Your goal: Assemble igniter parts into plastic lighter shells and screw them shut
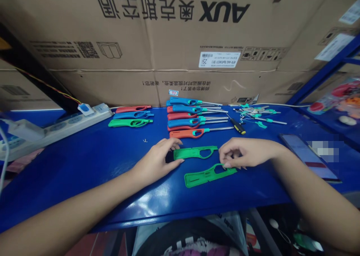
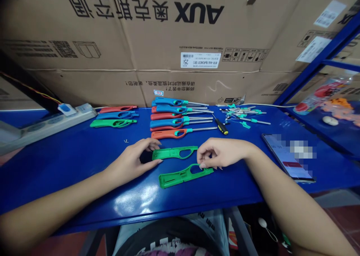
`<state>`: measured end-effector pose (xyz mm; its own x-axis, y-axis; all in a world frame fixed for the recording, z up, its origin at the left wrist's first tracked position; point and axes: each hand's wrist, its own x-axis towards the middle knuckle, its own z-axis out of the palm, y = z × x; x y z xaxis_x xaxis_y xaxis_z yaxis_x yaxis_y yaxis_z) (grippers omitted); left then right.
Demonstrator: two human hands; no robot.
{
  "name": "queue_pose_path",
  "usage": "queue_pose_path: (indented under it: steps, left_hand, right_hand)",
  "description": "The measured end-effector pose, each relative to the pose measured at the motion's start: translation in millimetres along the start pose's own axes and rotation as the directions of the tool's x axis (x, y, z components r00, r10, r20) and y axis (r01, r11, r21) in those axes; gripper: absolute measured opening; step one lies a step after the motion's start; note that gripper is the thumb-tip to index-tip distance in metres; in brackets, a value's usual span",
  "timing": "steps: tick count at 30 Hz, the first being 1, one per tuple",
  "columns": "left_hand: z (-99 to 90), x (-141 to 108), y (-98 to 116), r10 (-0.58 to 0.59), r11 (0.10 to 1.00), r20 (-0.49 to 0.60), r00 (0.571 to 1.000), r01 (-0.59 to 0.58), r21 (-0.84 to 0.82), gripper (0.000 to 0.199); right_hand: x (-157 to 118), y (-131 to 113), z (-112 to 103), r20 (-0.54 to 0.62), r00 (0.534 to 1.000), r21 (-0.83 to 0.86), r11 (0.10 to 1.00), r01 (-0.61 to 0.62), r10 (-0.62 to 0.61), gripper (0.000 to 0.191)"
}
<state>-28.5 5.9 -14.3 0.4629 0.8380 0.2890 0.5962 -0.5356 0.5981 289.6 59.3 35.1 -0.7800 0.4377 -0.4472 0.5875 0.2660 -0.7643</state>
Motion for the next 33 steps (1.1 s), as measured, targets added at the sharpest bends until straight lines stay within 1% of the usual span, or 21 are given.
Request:
queue_pose_path:
  steps: [4, 7, 9, 10, 11, 12, 13, 14, 15, 16, 17, 19, 20, 21, 22, 23, 25, 29, 33]
  left_hand:
    - [-1.8, 0, 2, 0.043, 0.998, -0.018, 0.999, -0.042, 0.045, 0.030]
    - [-4.3, -1, 13, 0.096, 0.989, -0.006, 0.995, -0.095, 0.111, 0.026]
    - [-4.7, -4, 22, 0.135, 0.977, 0.051, 0.990, -0.141, 0.159, 0.034]
    - [-4.3, -6, 27, 0.147, 0.969, 0.091, 0.985, -0.162, 0.186, 0.041]
    - [-3.6, -9, 31, 0.154, 0.960, 0.134, 0.979, -0.180, 0.215, 0.050]
    - [-2.5, -11, 33, 0.158, 0.949, 0.169, 0.973, -0.197, 0.246, 0.057]
    - [-1.4, -13, 35, 0.163, 0.937, 0.198, 0.967, -0.215, 0.275, 0.061]
    - [-0.3, -14, 36, 0.166, 0.927, 0.227, 0.960, -0.231, 0.297, 0.061]
    - [0.6, -16, 36, 0.171, 0.917, 0.246, 0.954, -0.246, 0.314, 0.057]
    - [1.2, -17, 36, 0.177, 0.910, 0.257, 0.950, -0.257, 0.325, 0.051]
    - [1.5, -17, 35, 0.182, 0.905, 0.260, 0.948, -0.265, 0.332, 0.044]
    - [1.0, -18, 33, 0.190, 0.901, 0.246, 0.951, -0.268, 0.340, 0.037]
    - [0.4, -18, 32, 0.193, 0.902, 0.236, 0.953, -0.267, 0.341, 0.035]
    - [-0.2, -18, 31, 0.194, 0.902, 0.225, 0.955, -0.264, 0.341, 0.034]
    - [-0.7, -17, 31, 0.194, 0.903, 0.217, 0.957, -0.261, 0.340, 0.034]
    - [-1.2, -17, 30, 0.194, 0.904, 0.212, 0.958, -0.259, 0.340, 0.033]
    - [-1.8, -17, 30, 0.194, 0.903, 0.208, 0.959, -0.257, 0.345, 0.033]
    - [-2.7, -16, 28, 0.200, 0.892, 0.205, 0.958, -0.265, 0.367, 0.033]
    - [-3.5, -13, 26, 0.206, 0.887, 0.183, 0.961, -0.263, 0.379, 0.031]
  right_hand:
    - [11, 5, 4, -0.138, 0.990, -0.068, 0.998, -0.004, -0.006, 0.033]
    - [16, 7, 6, -0.173, 0.985, -0.066, 0.998, 0.005, -0.017, 0.037]
    - [17, 6, 5, -0.210, 0.977, -0.072, 0.997, 0.028, -0.043, 0.040]
    - [18, 6, 4, -0.261, 0.963, -0.088, 0.995, 0.048, -0.070, 0.041]
    - [18, 7, 1, -0.343, 0.934, -0.110, 0.992, 0.067, -0.101, 0.041]
    - [17, 9, -3, -0.452, 0.883, -0.134, 0.988, 0.071, -0.125, 0.040]
    - [16, 12, -9, -0.576, 0.806, -0.164, 0.985, 0.050, -0.137, 0.039]
    - [13, 18, -16, -0.699, 0.703, -0.183, 0.983, -0.002, -0.129, 0.037]
    - [10, 25, -25, -0.803, 0.585, -0.195, 0.977, -0.086, -0.109, 0.034]
    - [6, 34, -34, -0.882, 0.460, -0.220, 0.955, -0.199, -0.107, 0.029]
    - [0, 44, -44, -0.931, 0.349, -0.229, 0.917, -0.327, -0.109, 0.028]
    - [-14, 66, -61, -0.980, 0.182, -0.170, 0.836, -0.522, -0.086, 0.039]
    - [-21, 77, -69, -0.987, 0.151, -0.140, 0.786, -0.602, -0.060, 0.042]
    - [-29, 88, -75, -0.994, 0.111, -0.067, 0.727, -0.683, 0.012, 0.042]
    - [-35, 97, -80, -0.989, 0.063, 0.038, 0.654, -0.756, 0.131, 0.041]
    - [-41, 105, -83, -0.970, 0.025, 0.125, 0.584, -0.802, 0.242, 0.043]
    - [-50, 116, -87, -0.939, -0.015, 0.202, 0.517, -0.832, 0.344, 0.045]
    - [-57, 128, -92, -0.910, -0.028, 0.244, 0.479, -0.843, 0.413, 0.046]
    - [-57, 135, -96, -0.898, -0.015, 0.243, 0.466, -0.851, 0.440, 0.042]
